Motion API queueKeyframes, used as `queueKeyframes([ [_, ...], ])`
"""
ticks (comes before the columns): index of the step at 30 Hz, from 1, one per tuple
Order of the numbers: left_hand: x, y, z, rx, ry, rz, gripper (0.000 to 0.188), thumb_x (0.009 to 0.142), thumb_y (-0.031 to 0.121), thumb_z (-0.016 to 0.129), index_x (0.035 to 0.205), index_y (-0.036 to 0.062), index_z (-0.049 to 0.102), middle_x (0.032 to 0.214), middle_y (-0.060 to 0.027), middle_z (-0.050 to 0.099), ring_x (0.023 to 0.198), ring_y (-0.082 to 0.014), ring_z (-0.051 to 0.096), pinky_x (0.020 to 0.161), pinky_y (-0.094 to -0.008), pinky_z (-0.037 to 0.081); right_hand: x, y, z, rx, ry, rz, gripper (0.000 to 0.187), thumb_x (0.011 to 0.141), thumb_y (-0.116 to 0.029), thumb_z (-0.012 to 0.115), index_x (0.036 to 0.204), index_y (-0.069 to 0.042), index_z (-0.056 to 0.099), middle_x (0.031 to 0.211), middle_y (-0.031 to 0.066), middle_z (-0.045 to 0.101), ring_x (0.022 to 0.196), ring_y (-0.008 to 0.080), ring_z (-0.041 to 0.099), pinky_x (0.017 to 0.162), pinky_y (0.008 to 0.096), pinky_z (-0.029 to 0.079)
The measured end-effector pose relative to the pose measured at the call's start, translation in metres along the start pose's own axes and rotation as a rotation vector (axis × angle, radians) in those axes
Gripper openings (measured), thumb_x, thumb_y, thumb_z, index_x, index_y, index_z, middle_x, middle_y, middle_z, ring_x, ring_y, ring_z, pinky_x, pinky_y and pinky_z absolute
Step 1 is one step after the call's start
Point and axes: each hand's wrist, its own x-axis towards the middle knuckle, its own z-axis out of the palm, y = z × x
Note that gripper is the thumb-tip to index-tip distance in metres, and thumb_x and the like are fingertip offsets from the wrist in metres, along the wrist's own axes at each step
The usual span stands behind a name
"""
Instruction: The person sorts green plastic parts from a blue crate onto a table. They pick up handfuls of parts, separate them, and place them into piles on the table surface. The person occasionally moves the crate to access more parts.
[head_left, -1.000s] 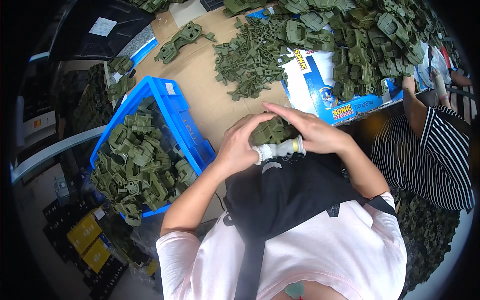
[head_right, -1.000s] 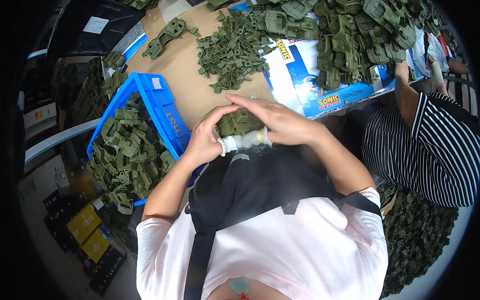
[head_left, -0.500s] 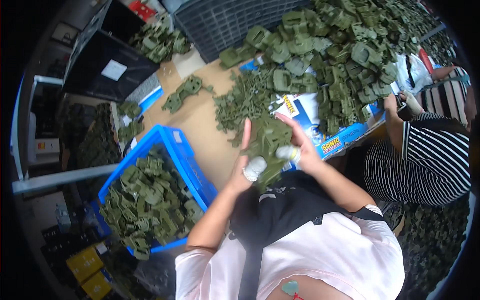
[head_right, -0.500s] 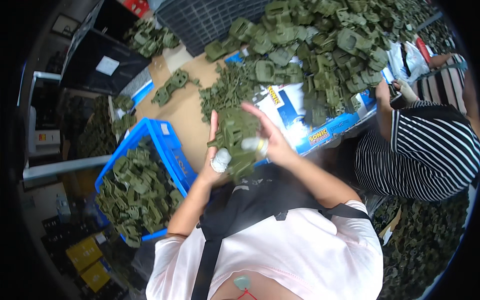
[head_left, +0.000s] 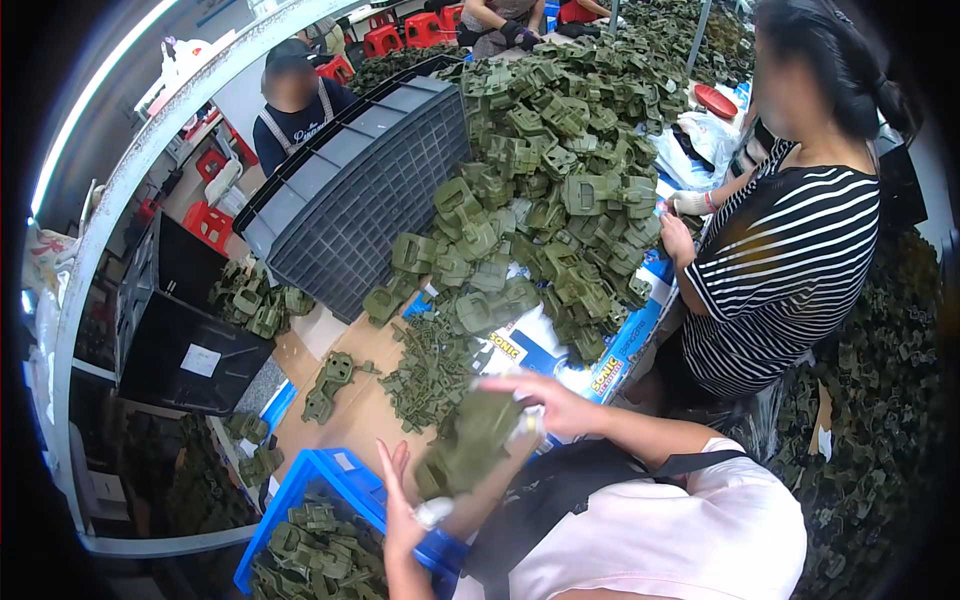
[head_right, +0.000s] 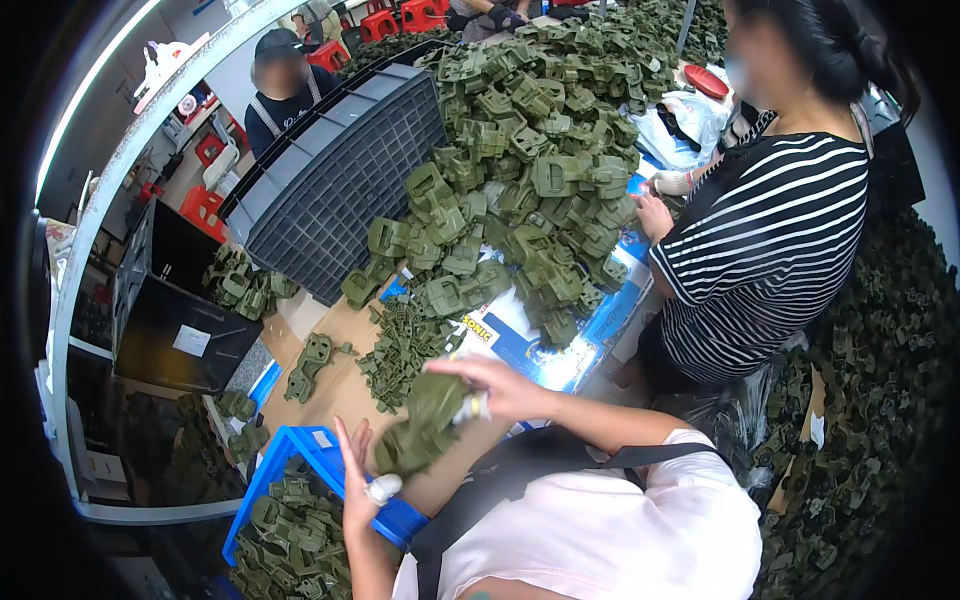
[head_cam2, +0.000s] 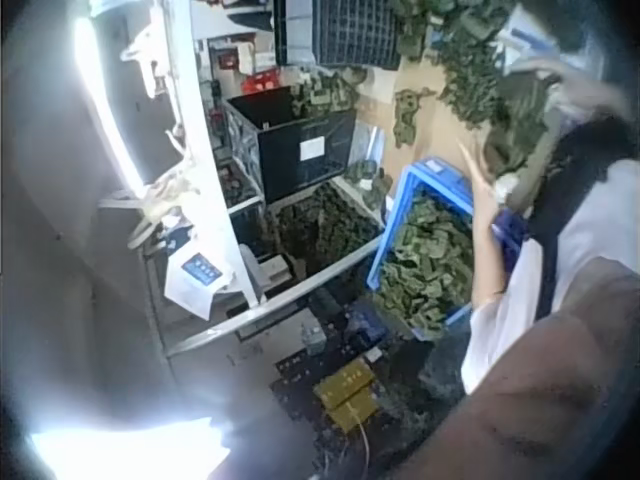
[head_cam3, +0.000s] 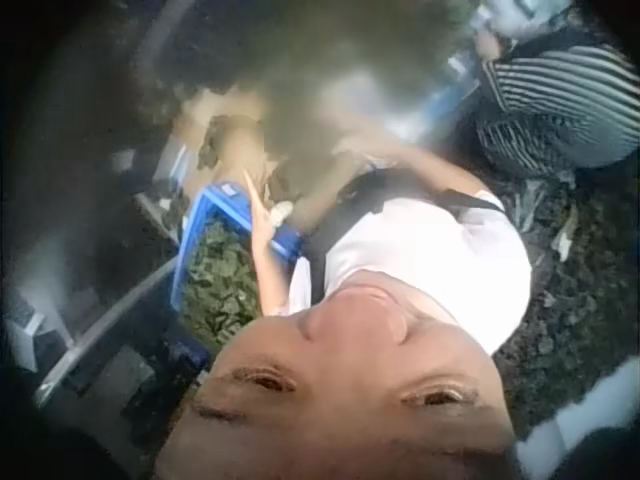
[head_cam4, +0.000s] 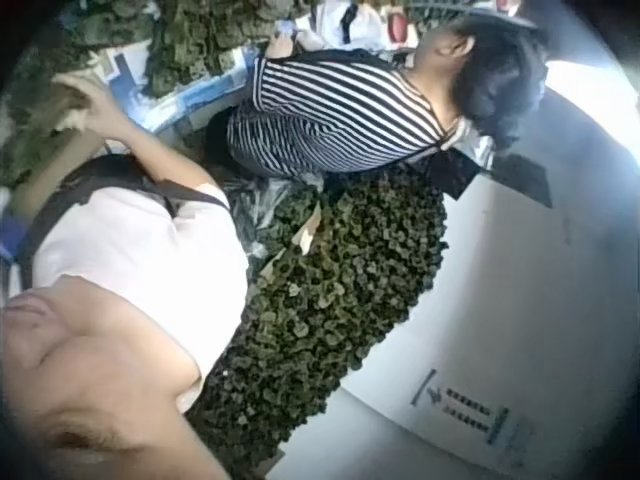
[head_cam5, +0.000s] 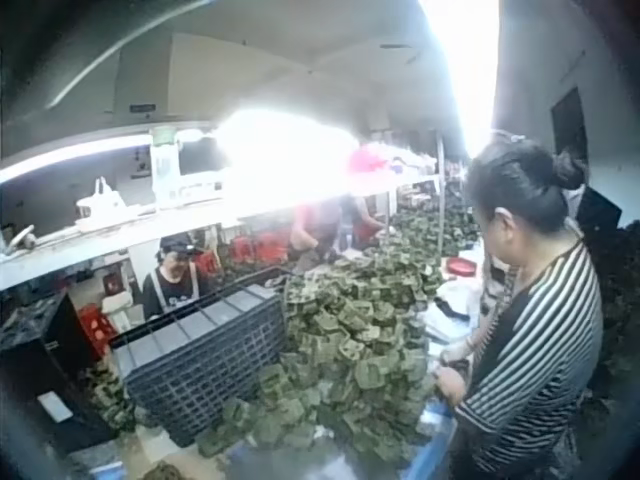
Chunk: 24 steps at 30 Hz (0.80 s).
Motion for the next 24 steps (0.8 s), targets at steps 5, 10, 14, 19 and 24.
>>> queueKeyframes([
  [5,-0.007,0.009,0.009,-0.372,0.222,-0.272,0.115,0.043,0.018,0.089,0.135,0.0047,0.022,0.120,-0.0127,0.047,0.107,-0.0236,0.051,0.093,-0.0339,0.042,0.002,-0.012,0.002,0.231,-0.028,0.087,0.065,0.071,-0.008,0.070,0.130,-0.011,0.042,0.122,0.0104,0.047,0.115,0.0223,0.044,0.097,0.0328,0.034],
  [10,-0.015,-0.002,0.013,-0.048,0.246,-0.109,0.070,0.053,0.004,0.081,0.114,0.0046,0.047,0.109,-0.0092,0.053,0.098,-0.0183,0.054,0.086,-0.0303,0.043,-0.007,-0.002,0.000,-0.022,-0.115,0.023,0.064,0.066,-0.003,0.068,0.126,-0.014,0.048,0.114,0.0115,0.050,0.106,0.0270,0.049,0.088,0.0345,0.039],
  [14,-0.005,-0.002,0.022,0.049,0.166,-0.036,0.089,0.051,0.009,0.083,0.127,0.0064,0.036,0.118,-0.0122,0.047,0.108,-0.0230,0.049,0.093,-0.0345,0.040,-0.006,0.008,-0.010,-0.038,-0.030,-0.011,0.060,0.067,-0.009,0.069,0.124,-0.014,0.050,0.118,0.0104,0.050,0.106,0.0253,0.050,0.087,0.0358,0.040],
  [19,0.072,0.026,0.004,-0.082,0.412,0.146,0.107,0.069,0.032,0.073,0.142,0.0116,-0.001,0.139,-0.0211,0.022,0.125,-0.0337,0.032,0.101,-0.0450,0.028,0.043,0.033,-0.095,-0.052,0.568,-0.045,0.039,0.081,-0.018,0.060,0.118,-0.008,0.051,0.115,0.0074,0.053,0.108,0.0211,0.050,0.090,0.0340,0.041],
  [24,0.037,0.002,-0.050,0.061,0.716,-0.129,0.073,0.083,0.025,0.058,0.140,0.0087,0.017,0.129,-0.0224,0.038,0.122,-0.0309,0.036,0.102,-0.0435,0.026,0.149,0.048,-0.315,1.265,0.965,-0.271,0.018,0.081,-0.018,0.061,0.094,-0.006,0.057,0.093,0.0105,0.061,0.085,0.0239,0.060,0.079,0.0455,0.051],
])
